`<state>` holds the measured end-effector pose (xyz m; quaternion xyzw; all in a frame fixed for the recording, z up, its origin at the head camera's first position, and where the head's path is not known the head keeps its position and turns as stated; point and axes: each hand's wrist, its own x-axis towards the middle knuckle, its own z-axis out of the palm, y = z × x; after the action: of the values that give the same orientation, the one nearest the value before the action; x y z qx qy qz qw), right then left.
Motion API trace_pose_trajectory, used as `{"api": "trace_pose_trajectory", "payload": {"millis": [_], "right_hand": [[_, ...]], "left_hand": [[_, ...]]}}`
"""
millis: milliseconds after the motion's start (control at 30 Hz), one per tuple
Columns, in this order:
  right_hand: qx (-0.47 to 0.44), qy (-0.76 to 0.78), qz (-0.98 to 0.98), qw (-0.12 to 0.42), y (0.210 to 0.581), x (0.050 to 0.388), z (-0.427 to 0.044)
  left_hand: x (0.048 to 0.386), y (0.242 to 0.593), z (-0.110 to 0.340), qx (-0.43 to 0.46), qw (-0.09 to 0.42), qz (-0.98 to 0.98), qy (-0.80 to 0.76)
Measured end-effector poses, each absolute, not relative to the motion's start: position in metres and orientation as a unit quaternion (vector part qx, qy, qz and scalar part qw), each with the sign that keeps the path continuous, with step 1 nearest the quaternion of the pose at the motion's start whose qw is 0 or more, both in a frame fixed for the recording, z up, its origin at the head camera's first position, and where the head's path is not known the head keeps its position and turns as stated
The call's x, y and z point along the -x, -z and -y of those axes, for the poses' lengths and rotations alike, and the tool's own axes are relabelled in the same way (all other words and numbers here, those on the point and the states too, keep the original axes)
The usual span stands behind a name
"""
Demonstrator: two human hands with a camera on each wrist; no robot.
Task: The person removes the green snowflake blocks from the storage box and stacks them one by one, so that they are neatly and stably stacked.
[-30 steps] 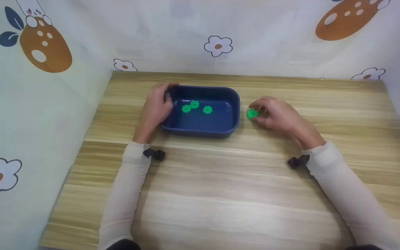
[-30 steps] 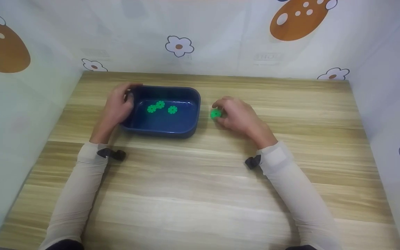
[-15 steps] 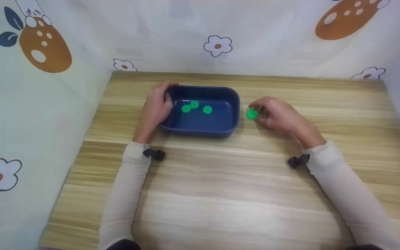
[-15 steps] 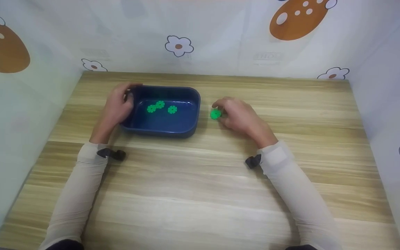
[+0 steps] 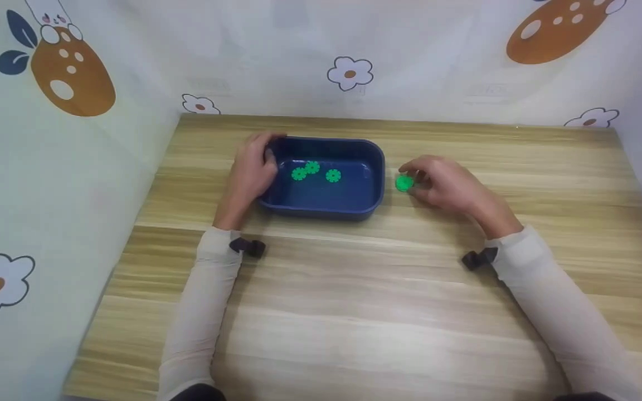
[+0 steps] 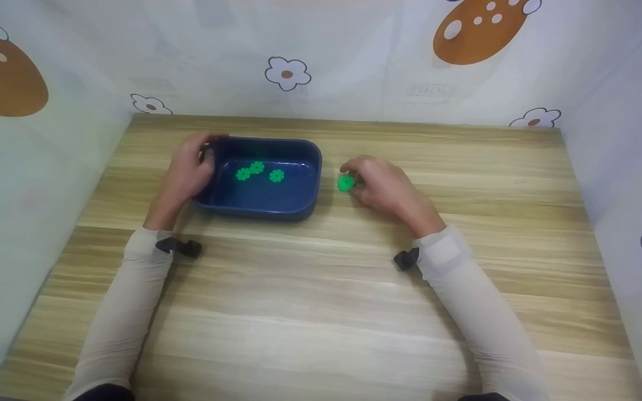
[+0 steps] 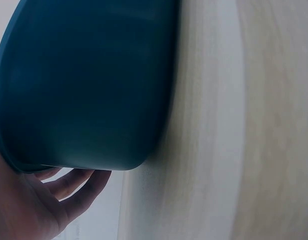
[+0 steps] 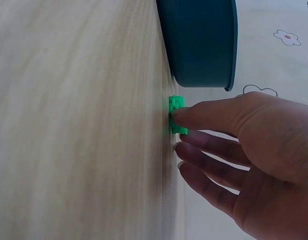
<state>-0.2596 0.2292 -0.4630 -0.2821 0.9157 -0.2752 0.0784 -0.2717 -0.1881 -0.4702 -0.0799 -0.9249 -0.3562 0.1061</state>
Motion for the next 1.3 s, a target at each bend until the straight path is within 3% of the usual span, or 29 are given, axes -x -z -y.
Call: {"api": "trace_pose_trajectory", "payload": {"millis": [467,1000,1300], "right_hand": [[0.274,0.280,-0.917,0.081,0.460,0.260,-0.230],[0.284,0.341,-0.895,-0.042,0.448,0.256,-0.202],[0.309,0.359,-0.880,-0.041,0.442,0.256,-0.172]], "left_hand": [[0.273,0.472,0.188,0.085,0.116,0.923,0.357],[0.272,0.472,0.189,0.085,0.118,0.924,0.353],[0.272,0.472,0.188,0.083,0.115,0.923,0.358]]}}
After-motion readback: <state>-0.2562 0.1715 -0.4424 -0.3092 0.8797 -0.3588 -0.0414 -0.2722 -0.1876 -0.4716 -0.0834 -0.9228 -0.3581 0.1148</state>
